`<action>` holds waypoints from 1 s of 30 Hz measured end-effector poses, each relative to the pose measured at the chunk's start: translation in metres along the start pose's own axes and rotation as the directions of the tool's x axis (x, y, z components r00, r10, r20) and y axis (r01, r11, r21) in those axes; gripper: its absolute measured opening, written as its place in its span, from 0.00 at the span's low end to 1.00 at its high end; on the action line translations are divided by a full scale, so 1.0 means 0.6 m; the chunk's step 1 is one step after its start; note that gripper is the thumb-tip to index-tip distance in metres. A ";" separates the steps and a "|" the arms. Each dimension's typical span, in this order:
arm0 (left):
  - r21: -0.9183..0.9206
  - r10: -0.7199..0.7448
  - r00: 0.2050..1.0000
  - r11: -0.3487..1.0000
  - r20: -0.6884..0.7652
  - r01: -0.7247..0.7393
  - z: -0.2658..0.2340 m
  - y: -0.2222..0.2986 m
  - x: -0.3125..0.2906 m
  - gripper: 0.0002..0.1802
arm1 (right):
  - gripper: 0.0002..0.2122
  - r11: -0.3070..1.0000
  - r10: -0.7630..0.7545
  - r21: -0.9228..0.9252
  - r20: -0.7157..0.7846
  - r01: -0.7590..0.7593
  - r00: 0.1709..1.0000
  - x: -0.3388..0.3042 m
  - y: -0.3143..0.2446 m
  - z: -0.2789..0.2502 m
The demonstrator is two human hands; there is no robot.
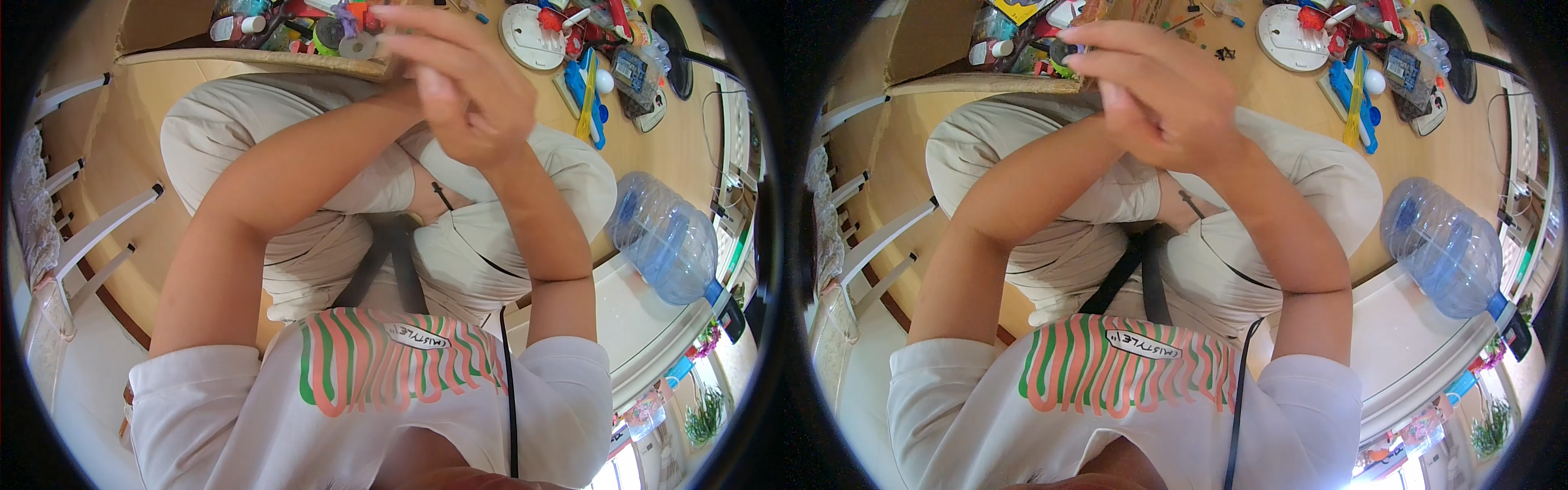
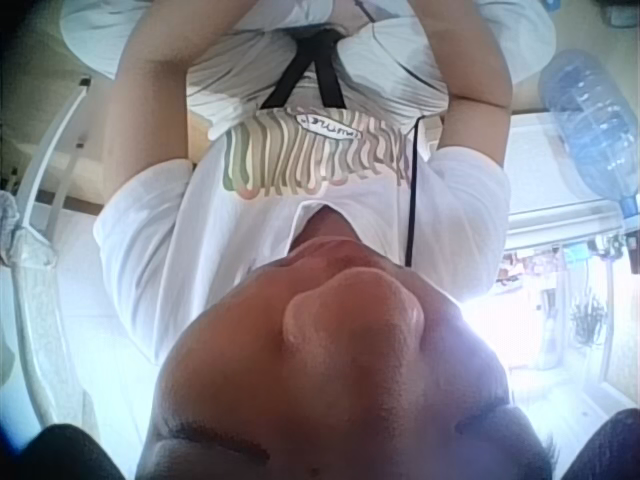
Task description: The person picks up several small plastic objects from a cardboard box and the floor, then places them onto a flat beige surface.
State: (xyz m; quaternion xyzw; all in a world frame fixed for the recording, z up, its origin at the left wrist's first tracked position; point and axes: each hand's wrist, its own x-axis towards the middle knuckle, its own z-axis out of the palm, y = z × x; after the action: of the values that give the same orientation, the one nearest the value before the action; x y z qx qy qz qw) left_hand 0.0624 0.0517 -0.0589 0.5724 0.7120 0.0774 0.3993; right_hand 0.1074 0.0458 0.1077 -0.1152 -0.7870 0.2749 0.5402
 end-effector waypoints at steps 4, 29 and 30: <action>-0.018 -0.044 0.998 0.999 -0.033 0.044 0.013 0.002 0.004 0.51 | 0.13 0.984 0.137 -0.114 0.006 -0.135 0.991 0.013 0.026 -0.042; -0.282 -0.096 0.991 0.957 -0.089 0.067 -0.010 0.016 0.012 0.32 | 0.23 0.041 0.999 -0.525 0.047 -0.850 0.019 -0.191 0.314 -0.056; -0.281 -0.054 0.998 0.959 -0.025 0.045 -0.020 0.010 0.009 0.34 | 0.23 0.047 0.998 -0.526 0.055 -0.849 0.021 -0.182 0.306 -0.049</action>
State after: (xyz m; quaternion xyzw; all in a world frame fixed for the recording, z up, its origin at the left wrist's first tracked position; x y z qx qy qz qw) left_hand 0.0586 0.0627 -0.0501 0.4907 0.7143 0.1770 0.4665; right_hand 0.1558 0.1536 -0.0727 -0.6427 -0.6301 0.4356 0.0045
